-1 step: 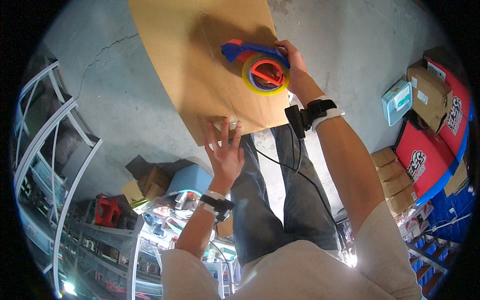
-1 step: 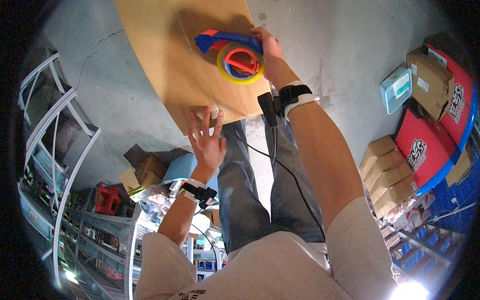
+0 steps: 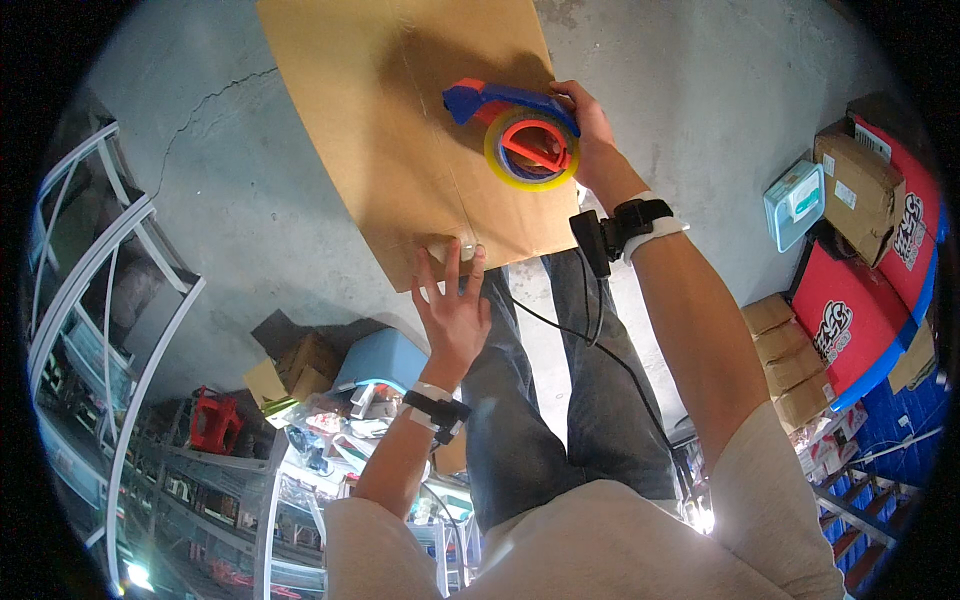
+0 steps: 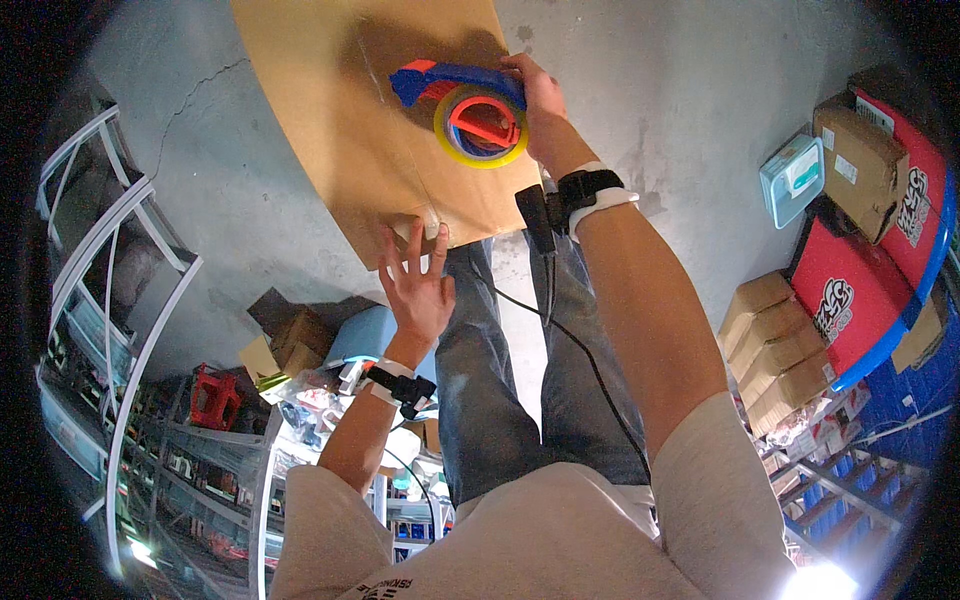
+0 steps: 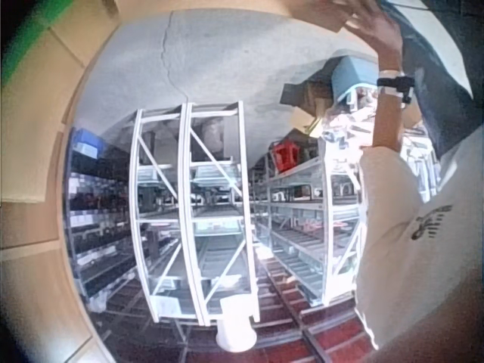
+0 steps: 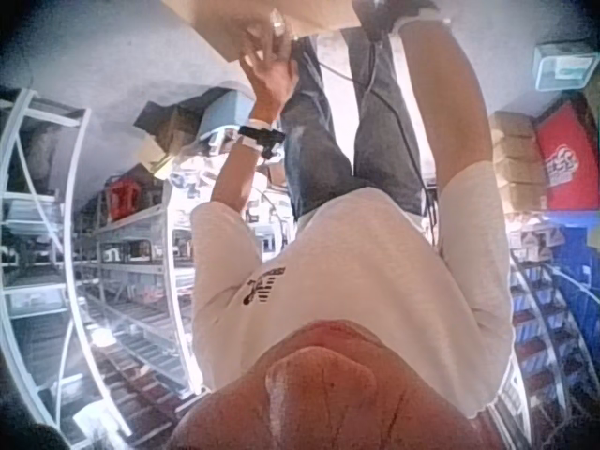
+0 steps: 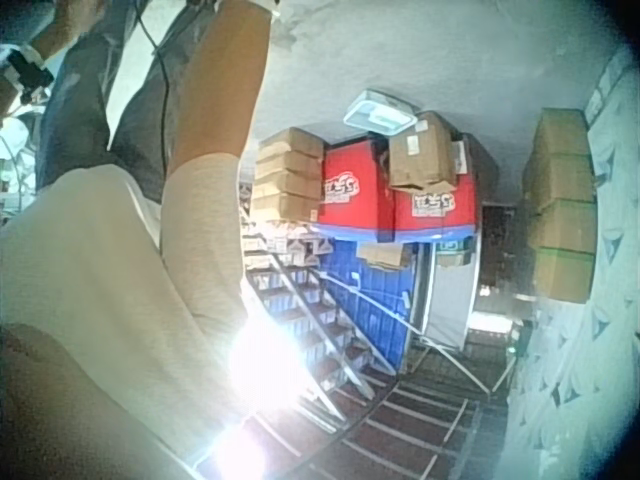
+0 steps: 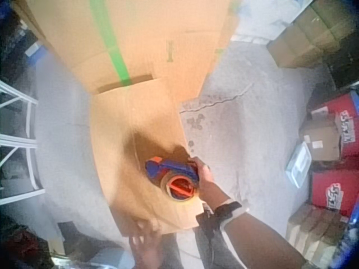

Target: Assemble and tape a cardboard box in a warehouse environment.

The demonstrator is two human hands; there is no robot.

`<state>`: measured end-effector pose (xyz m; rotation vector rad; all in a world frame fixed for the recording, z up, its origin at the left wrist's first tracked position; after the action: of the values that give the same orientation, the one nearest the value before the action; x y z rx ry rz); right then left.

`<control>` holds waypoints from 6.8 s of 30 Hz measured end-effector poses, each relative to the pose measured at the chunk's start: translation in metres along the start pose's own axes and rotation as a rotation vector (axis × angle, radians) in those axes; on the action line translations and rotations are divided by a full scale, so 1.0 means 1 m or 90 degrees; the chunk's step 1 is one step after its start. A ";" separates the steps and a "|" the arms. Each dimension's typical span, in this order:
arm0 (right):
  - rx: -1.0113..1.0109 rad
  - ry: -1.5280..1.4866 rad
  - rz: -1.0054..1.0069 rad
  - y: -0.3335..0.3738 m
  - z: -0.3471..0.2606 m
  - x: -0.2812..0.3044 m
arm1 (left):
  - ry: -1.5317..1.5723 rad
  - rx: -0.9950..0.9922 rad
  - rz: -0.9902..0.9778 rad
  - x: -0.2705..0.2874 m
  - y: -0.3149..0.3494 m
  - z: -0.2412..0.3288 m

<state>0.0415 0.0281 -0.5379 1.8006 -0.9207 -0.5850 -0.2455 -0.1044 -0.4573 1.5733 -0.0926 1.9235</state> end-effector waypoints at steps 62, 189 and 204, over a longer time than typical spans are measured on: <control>0.393 0.728 -0.329 0.232 -0.038 -0.181 | 1.566 0.549 -0.239 0.144 -0.109 -0.194; 0.619 1.165 -0.262 0.038 -0.215 -0.145 | 0.425 0.437 0.446 0.050 -0.266 -0.164; 0.625 1.252 -0.291 0.028 -0.209 -0.139 | 0.130 0.312 0.454 0.067 -0.360 -0.109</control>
<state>0.1033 0.2489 -0.4328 2.1998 0.7567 1.5310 -0.1587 0.2566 -0.5475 1.7907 -0.1114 2.8216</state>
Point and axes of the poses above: each hand's wrist, its own y-axis away from the middle knuckle, its own x-axis out of the back of the hand, z = x × y, the point moved 1 cm from there along -y, towards the middle knuckle, and after that the axes turned 8 degrees about z, right-handed, at the moved point
